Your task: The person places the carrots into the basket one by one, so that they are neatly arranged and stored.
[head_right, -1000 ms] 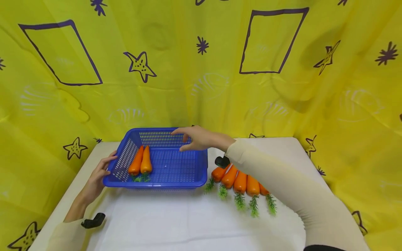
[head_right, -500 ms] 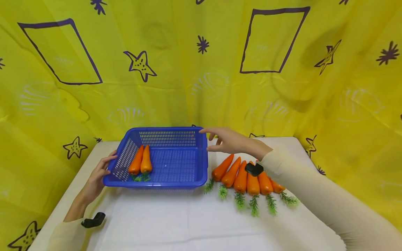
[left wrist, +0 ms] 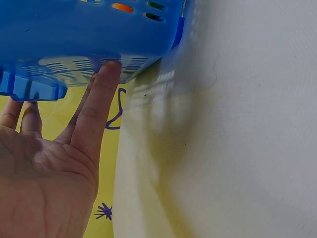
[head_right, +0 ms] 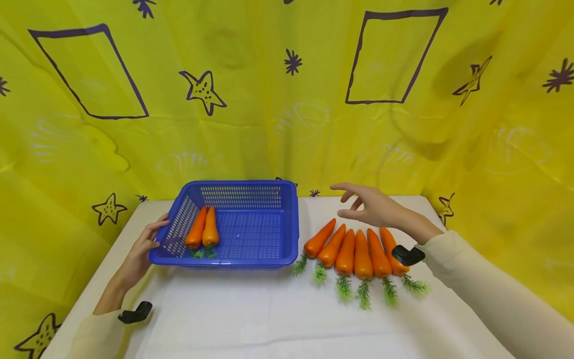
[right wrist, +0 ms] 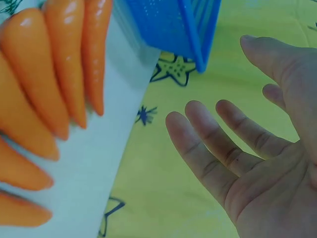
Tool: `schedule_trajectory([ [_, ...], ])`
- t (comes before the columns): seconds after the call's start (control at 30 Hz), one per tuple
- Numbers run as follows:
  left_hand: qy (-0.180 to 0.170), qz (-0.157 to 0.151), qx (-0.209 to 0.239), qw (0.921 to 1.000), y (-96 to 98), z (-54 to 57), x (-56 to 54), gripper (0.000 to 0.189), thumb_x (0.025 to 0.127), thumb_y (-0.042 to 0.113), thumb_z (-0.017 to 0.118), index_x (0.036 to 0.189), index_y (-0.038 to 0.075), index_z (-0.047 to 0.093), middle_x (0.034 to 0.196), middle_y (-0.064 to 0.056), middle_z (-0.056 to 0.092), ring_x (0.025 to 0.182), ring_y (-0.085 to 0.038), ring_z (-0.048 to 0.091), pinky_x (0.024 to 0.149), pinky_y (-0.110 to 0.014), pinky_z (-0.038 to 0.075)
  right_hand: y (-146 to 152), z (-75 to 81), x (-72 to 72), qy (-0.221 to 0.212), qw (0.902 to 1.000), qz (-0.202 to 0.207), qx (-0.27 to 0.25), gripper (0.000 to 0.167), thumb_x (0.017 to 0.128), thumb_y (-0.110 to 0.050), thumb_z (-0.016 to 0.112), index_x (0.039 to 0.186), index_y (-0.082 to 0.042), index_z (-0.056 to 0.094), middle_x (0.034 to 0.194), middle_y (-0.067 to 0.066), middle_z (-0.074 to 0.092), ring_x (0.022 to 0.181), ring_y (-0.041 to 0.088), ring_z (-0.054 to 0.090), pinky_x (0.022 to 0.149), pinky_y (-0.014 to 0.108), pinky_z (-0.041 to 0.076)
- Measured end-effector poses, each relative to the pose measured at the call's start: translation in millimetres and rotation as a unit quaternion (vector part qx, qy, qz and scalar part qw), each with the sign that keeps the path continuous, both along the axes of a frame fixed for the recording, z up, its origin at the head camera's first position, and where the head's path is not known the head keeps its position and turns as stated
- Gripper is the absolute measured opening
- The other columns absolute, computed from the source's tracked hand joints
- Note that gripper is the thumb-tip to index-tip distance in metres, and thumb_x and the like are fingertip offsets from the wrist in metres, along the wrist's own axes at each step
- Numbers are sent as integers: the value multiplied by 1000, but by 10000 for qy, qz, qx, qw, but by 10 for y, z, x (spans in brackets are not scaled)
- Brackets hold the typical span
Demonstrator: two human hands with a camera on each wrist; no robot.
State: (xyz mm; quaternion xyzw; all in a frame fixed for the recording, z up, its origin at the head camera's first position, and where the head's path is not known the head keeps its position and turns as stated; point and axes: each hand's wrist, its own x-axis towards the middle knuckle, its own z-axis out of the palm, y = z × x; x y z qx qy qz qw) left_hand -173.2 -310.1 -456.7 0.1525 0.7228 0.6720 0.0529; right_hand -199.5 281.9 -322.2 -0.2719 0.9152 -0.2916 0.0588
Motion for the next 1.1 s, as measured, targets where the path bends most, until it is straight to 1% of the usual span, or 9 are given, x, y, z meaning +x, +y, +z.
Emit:
schedule_trajectory([
  [0.13, -27, 26, 0, 10000, 9, -9, -13, 54, 102, 3, 27, 156, 11, 34, 173, 2, 8, 154, -34, 10, 101, -21, 45, 205, -58, 76, -44, 9998, -147, -149, 64, 97, -20, 72, 154, -11, 44, 124, 15, 64, 96, 23, 70, 68, 30, 59],
  [0.23, -50, 40, -15, 10000, 13, -10, -19, 54, 102, 3, 28, 156, 12, 34, 173, 3, 8, 154, -38, 9, 101, -21, 46, 356, -118, 128, 139, 9994, -254, -164, 64, 97, -16, 72, 154, -9, 44, 123, 16, 65, 93, 21, 71, 68, 30, 59],
  [0.37, -51, 39, -9, 10000, 11, -7, -20, 54, 102, 3, 27, 155, 11, 34, 173, 2, 6, 153, -39, 9, 100, -21, 46, 543, -200, 206, 422, 9983, -327, -245, 64, 94, -9, 74, 152, -6, 45, 118, 18, 67, 85, 19, 72, 62, 29, 59],
  [0.57, -13, 69, -38, 10000, 1, -3, -19, 54, 102, 3, 28, 155, 10, 34, 173, 1, 7, 153, -34, 13, 100, -20, 45, 772, -285, 339, 347, 9973, -522, -383, 66, 94, -4, 72, 152, -1, 42, 118, 25, 64, 81, 11, 71, 59, 32, 59],
  [0.73, 39, 76, -73, 9999, -7, -1, -16, 54, 102, 3, 28, 156, 10, 34, 173, 0, 7, 153, -35, 12, 100, -20, 45, 890, -331, 437, 278, 9964, -704, -374, 65, 95, -5, 71, 153, -2, 41, 120, 26, 62, 82, 8, 69, 60, 32, 59],
  [0.87, 105, 66, -70, 9999, -13, -7, -18, 54, 102, 3, 27, 155, 9, 34, 173, 0, 8, 154, -34, 10, 102, -20, 43, 943, -382, 469, 48, 9957, -809, -455, 64, 97, -7, 70, 153, -3, 40, 121, 26, 62, 84, 7, 69, 61, 33, 60],
  [1.0, 135, 27, -30, 9999, -13, -16, -16, 54, 102, 2, 27, 155, 8, 34, 173, -1, 8, 154, -31, 12, 102, -20, 44, 990, -449, 449, -520, 9914, -1048, -591, 65, 99, -13, 68, 154, -1, 37, 125, 31, 60, 87, 9, 71, 65, 36, 61],
  [1.07, 124, 31, -37, 9999, -9, -12, -12, 54, 102, 2, 27, 155, 8, 34, 173, -1, 7, 154, -33, 11, 102, -19, 44, 1016, -481, 425, -820, 9875, -1185, -642, 65, 101, -17, 66, 155, 0, 34, 128, 34, 59, 88, 9, 71, 67, 37, 62],
  [1.1, 109, 41, -47, 9999, -7, -9, -11, 54, 102, 2, 27, 155, 9, 34, 173, -1, 7, 154, -35, 10, 102, -19, 44, 1029, -498, 412, -959, 9855, -1243, -646, 66, 101, -19, 66, 156, 0, 33, 129, 35, 58, 90, 12, 71, 69, 37, 62],
])
